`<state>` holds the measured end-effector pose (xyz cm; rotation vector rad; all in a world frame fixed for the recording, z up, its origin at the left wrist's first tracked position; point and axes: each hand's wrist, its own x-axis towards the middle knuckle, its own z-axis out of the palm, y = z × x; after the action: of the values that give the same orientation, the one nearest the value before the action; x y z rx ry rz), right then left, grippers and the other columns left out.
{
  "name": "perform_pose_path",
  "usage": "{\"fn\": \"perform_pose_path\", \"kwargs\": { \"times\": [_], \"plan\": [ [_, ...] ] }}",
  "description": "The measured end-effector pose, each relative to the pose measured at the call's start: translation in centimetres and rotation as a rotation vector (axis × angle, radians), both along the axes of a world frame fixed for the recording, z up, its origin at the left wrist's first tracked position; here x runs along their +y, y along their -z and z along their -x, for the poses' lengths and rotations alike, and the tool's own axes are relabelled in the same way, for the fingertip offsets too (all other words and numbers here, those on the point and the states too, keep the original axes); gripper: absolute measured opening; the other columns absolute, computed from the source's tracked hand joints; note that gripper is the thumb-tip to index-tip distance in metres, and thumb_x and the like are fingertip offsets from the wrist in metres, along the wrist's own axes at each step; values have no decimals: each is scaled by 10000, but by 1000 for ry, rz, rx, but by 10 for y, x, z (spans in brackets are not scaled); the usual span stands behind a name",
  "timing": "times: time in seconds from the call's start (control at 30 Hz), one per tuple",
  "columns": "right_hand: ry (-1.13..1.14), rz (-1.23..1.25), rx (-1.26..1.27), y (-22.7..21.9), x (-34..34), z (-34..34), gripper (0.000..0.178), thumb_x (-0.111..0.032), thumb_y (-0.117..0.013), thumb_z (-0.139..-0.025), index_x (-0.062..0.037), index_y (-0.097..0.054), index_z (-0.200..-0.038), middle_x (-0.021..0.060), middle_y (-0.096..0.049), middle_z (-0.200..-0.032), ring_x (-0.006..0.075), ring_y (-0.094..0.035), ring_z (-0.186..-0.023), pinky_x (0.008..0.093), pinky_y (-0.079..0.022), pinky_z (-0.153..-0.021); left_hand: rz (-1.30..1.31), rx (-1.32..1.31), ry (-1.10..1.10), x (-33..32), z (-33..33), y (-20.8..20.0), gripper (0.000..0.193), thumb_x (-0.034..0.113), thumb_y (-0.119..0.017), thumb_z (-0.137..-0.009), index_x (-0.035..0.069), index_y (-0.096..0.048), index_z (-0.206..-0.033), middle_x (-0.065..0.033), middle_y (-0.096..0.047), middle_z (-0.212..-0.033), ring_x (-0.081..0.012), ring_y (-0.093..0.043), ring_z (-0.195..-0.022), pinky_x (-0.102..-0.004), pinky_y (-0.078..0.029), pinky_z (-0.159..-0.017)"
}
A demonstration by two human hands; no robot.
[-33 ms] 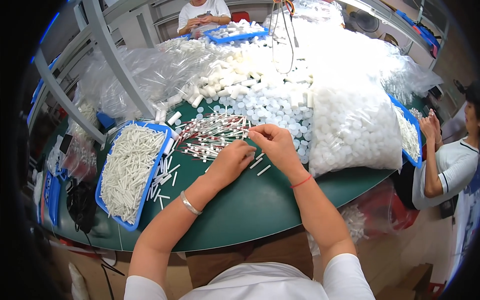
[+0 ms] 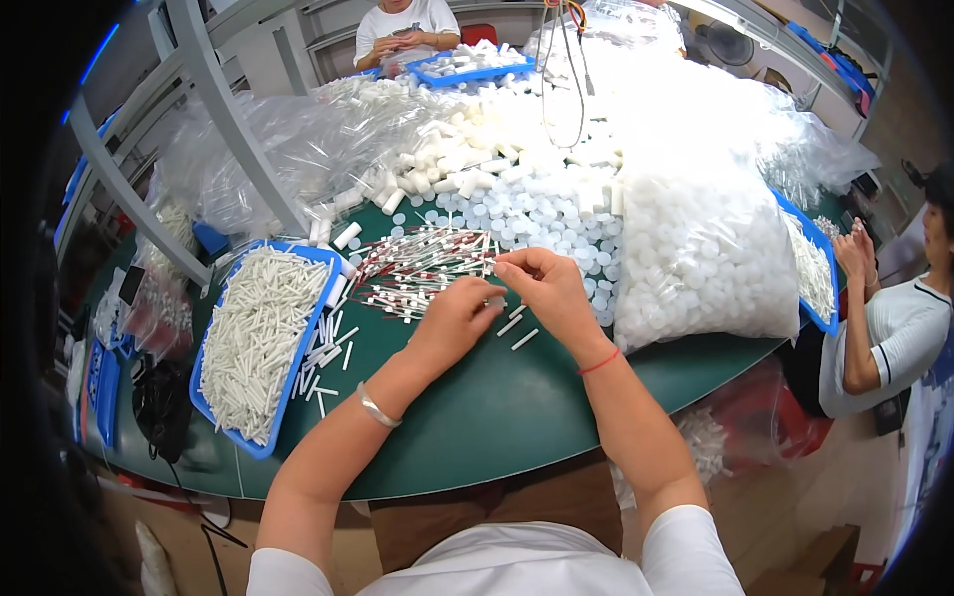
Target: Assembling small plastic stems and connectors at a factory workbench.
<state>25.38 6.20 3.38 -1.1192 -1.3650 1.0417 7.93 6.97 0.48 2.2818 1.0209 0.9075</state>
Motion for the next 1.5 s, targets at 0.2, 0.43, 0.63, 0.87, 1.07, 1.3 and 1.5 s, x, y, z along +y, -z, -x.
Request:
{"fn": "perform_pose_path", "kwargs": {
  "times": [0.2, 0.43, 0.63, 0.87, 1.07, 1.3, 1.5],
  "plan": [
    [-58, -7, -57, -4, -8, 6, 196, -156, -699, -853, 17, -689, -944, -6, -635, -772, 39, -513, -665, 195, -409, -588, 969, -1089, -6, -3, 32, -5, 333, 100, -597, -933, -38, -557, -1234, -117, -641, -1124, -145, -646, -933, -249, -547, -867],
    [-70, 10, -87, 1, -8, 11, 156, -123, -710, -841, 7, -691, -925, -6, -639, -776, 33, -528, -706, 183, -407, -621, 967, -1186, -3, -6, 42, -5, 329, 97, -601, -930, -46, -558, -1223, -136, -635, -1134, -160, -644, -952, -265, -552, -878],
    [-62, -19, -109, 3, -6, 10, 129, -101, -704, -841, 6, -691, -912, -11, -626, -762, 41, -538, -711, 188, -423, -633, 947, -1162, -32, -7, 42, -4, 328, 98, -614, -923, -46, -566, -1214, -130, -642, -1113, -161, -647, -943, -266, -555, -872],
    [-70, -101, -233, 1, -7, 10, 111, -70, -701, -825, 15, -692, -896, 30, -632, -837, 60, -567, -732, 204, -457, -656, 868, -1044, -84, -12, 39, -4, 322, 76, -623, -913, -53, -572, -1203, -119, -646, -1085, -160, -654, -913, -265, -561, -848],
    [-85, -113, -256, 3, -10, 17, 101, -67, -694, -815, 2, -695, -890, 41, -629, -846, 86, -590, -730, 223, -482, -659, 952, -993, -58, -14, 39, 0, 295, 94, -651, -897, -48, -602, -1151, -88, -659, -997, -136, -656, -854, -240, -559, -796],
    [-124, -293, -390, 9, -13, 25, 97, -76, -669, -845, 12, -668, -884, 75, -618, -842, 141, -616, -725, 253, -506, -628, 953, -953, -149, -17, 37, -5, 229, 73, -686, -862, -44, -635, -1052, -78, -670, -926, -127, -656, -786, -231, -562, -731],
    [-208, 172, -11, 7, -7, 19, 193, -170, -705, -845, 21, -679, -839, 6, -611, -701, 79, -557, -617, 210, -446, -572, 521, -667, -145, -18, 31, -9, 151, 35, -689, -832, -18, -670, -972, -65, -678, -869, -111, -657, -744, -215, -539, -685]
  ]
}}
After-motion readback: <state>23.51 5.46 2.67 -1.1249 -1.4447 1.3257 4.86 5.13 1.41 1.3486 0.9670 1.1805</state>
